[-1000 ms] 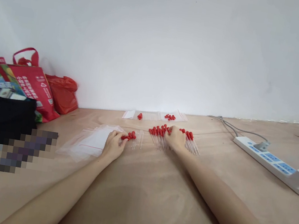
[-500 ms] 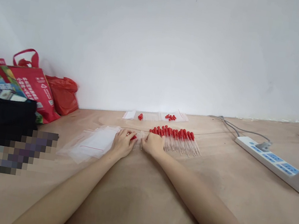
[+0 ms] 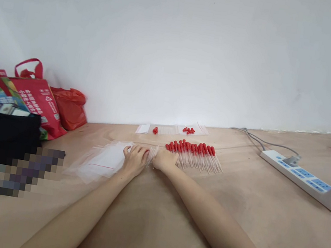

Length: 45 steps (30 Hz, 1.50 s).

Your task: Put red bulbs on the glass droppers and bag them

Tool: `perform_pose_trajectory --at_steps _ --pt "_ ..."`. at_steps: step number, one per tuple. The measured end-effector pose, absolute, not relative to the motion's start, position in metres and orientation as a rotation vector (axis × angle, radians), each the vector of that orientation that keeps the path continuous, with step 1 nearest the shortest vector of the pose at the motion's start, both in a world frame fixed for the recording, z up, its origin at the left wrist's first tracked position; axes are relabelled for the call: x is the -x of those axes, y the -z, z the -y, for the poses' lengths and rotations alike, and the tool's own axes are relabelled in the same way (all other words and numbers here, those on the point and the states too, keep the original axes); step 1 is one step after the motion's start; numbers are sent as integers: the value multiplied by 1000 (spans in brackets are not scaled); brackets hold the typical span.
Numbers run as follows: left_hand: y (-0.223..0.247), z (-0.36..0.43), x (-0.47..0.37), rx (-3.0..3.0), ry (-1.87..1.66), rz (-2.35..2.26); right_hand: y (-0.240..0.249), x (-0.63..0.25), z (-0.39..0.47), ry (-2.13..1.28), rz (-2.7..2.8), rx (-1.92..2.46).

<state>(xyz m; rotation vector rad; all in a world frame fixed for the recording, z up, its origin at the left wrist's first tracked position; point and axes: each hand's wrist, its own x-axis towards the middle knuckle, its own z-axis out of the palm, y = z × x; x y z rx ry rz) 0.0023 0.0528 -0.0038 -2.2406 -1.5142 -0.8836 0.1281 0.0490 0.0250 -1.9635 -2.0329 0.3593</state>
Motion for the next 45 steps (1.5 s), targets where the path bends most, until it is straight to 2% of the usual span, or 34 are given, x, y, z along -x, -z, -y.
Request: perform_pose_trajectory --at_steps 6,11,19,27,45 --pt "2 -40 1 2290 1079 1443 -29 -149 -34 -297 2185 1956" --pt "3 -25 -8 2472 1288 1329 -18 -183 -4 -103 2385 1807" --pt "7 -10 -18 2650 1164 1334 6 -233 21 202 2400 1671" --pt "1 2 -25 2804 1074 1281 22 -239 16 -156 2163 1294" --pt "-1 7 -28 2895 1108 962 15 -240 12 -359 2232 1051"
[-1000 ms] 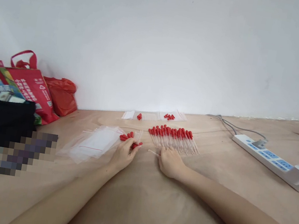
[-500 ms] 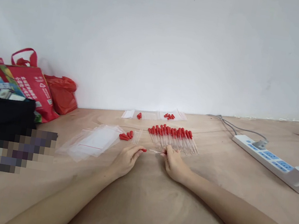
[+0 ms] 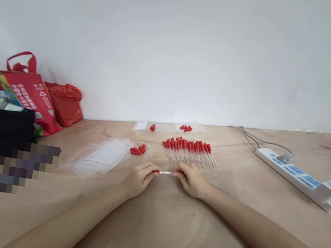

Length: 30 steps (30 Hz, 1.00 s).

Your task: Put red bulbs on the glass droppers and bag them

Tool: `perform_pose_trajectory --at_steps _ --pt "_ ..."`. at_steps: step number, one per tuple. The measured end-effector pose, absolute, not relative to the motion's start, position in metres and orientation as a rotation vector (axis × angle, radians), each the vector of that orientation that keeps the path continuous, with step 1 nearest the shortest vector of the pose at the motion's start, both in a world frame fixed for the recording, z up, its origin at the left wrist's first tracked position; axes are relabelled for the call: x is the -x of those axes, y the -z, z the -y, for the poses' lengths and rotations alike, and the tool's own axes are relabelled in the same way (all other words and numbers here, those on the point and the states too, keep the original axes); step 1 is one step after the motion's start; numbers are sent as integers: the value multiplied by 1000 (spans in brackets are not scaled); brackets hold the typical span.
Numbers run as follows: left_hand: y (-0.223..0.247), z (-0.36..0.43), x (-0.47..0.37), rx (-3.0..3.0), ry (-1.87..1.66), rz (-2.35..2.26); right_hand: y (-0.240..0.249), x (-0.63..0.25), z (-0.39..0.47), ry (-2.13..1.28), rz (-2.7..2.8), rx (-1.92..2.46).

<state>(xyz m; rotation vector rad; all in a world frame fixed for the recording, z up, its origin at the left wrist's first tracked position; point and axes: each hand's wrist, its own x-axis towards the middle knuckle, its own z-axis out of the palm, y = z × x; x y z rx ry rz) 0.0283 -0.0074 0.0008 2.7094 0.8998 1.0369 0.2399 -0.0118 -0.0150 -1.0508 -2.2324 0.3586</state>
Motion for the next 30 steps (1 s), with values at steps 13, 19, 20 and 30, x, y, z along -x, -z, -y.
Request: perform_pose_trajectory --at_steps 13,19,20,30 --pt "1 9 -29 -2827 -1040 -917 5 -237 21 -226 2286 1150" --pt "-2 12 -31 -2771 -965 -792 5 -237 17 -540 2222 1155" --pt "-2 12 -31 -2749 -978 -777 6 -237 16 -605 2206 1142" --pt "3 10 -31 -2670 -1061 -818 15 -231 12 -828 2142 1147"
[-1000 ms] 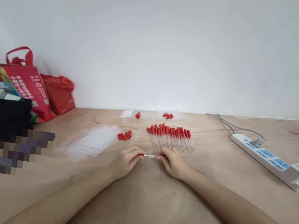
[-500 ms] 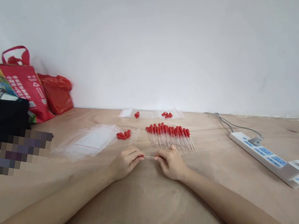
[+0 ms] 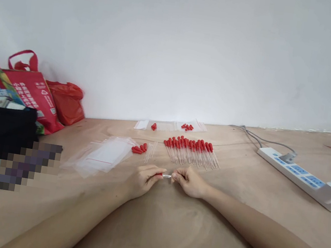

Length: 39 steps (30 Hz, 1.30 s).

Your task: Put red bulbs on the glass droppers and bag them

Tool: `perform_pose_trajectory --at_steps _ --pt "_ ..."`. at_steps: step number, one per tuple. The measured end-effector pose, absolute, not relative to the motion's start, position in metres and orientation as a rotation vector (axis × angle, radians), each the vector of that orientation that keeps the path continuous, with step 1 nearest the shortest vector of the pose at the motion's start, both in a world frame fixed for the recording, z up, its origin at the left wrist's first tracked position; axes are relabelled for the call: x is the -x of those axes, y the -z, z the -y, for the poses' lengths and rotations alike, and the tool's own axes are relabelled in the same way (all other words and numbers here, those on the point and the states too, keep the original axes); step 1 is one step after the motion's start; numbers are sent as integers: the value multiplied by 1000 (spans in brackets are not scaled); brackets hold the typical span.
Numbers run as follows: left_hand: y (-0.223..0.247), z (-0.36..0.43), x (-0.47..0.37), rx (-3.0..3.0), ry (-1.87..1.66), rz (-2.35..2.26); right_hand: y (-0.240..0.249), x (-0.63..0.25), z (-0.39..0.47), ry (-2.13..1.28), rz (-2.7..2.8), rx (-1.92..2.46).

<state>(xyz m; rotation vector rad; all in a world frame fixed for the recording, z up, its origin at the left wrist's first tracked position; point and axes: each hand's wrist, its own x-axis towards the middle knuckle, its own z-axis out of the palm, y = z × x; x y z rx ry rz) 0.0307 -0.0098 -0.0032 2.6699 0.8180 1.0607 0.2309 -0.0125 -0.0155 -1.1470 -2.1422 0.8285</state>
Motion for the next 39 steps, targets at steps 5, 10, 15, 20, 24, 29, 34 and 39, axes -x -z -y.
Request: perform_pose_trajectory --at_steps 5,10,15,20,24,29,34,39 --pt "5 13 -32 -2698 -992 -849 10 -230 13 -748 2215 1165" --pt "5 11 -31 -2723 -960 -845 5 -228 13 -726 2274 1206" --pt "2 6 -28 -2664 -1117 -926 -7 -229 15 -369 2440 1177" --pt "0 -8 -16 -2712 -1235 -1164 -16 -240 8 -127 2387 1288" --pt "1 -24 -3 -2617 -1236 -1593 -15 -254 -21 -217 1894 1714" --pt "4 -31 4 -2437 -1133 -1957 -7 -264 -55 -109 1649 2003" --pt "4 -33 2 -2403 -1052 -2085 -3 -258 -56 86 1670 2003" --pt "2 -49 -2 -2364 -1034 -2226 -2 -215 -45 80 1876 1785"
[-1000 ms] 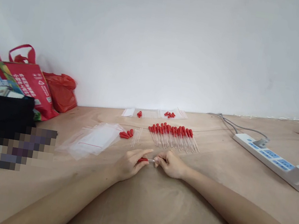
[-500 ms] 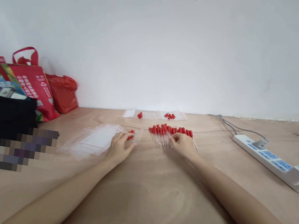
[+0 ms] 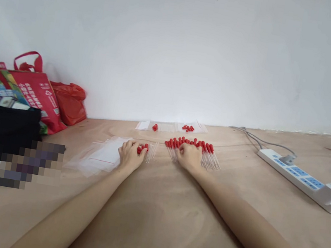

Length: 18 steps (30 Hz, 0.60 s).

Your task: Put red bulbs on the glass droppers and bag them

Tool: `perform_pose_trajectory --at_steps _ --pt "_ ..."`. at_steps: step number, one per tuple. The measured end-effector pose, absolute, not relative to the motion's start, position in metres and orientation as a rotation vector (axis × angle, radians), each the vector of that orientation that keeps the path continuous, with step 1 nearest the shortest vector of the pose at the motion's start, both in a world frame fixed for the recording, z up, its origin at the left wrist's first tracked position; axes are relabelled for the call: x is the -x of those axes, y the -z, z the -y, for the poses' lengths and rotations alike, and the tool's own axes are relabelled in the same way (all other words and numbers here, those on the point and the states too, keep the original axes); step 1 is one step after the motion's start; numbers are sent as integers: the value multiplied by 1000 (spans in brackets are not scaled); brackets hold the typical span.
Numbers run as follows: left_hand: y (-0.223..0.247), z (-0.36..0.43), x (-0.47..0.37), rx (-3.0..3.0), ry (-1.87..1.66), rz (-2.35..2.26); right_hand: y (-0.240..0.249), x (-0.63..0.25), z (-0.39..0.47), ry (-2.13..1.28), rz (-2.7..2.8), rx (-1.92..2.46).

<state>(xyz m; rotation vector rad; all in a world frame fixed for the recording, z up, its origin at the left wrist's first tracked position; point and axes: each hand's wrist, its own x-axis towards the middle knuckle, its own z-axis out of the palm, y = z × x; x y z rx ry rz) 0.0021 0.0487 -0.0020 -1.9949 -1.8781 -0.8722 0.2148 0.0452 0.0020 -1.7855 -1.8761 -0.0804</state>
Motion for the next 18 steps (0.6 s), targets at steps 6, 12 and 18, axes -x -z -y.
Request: perform_pose_trajectory --at_steps 6,12,18 --pt "5 -67 -6 2069 741 1833 5 -149 -53 -7 1939 1702" --pt "8 -73 -6 2102 730 1837 2 -124 -67 -61 1843 1828" --pt "6 -72 -7 2175 876 1764 -8 -120 -64 -184 1802 1923"
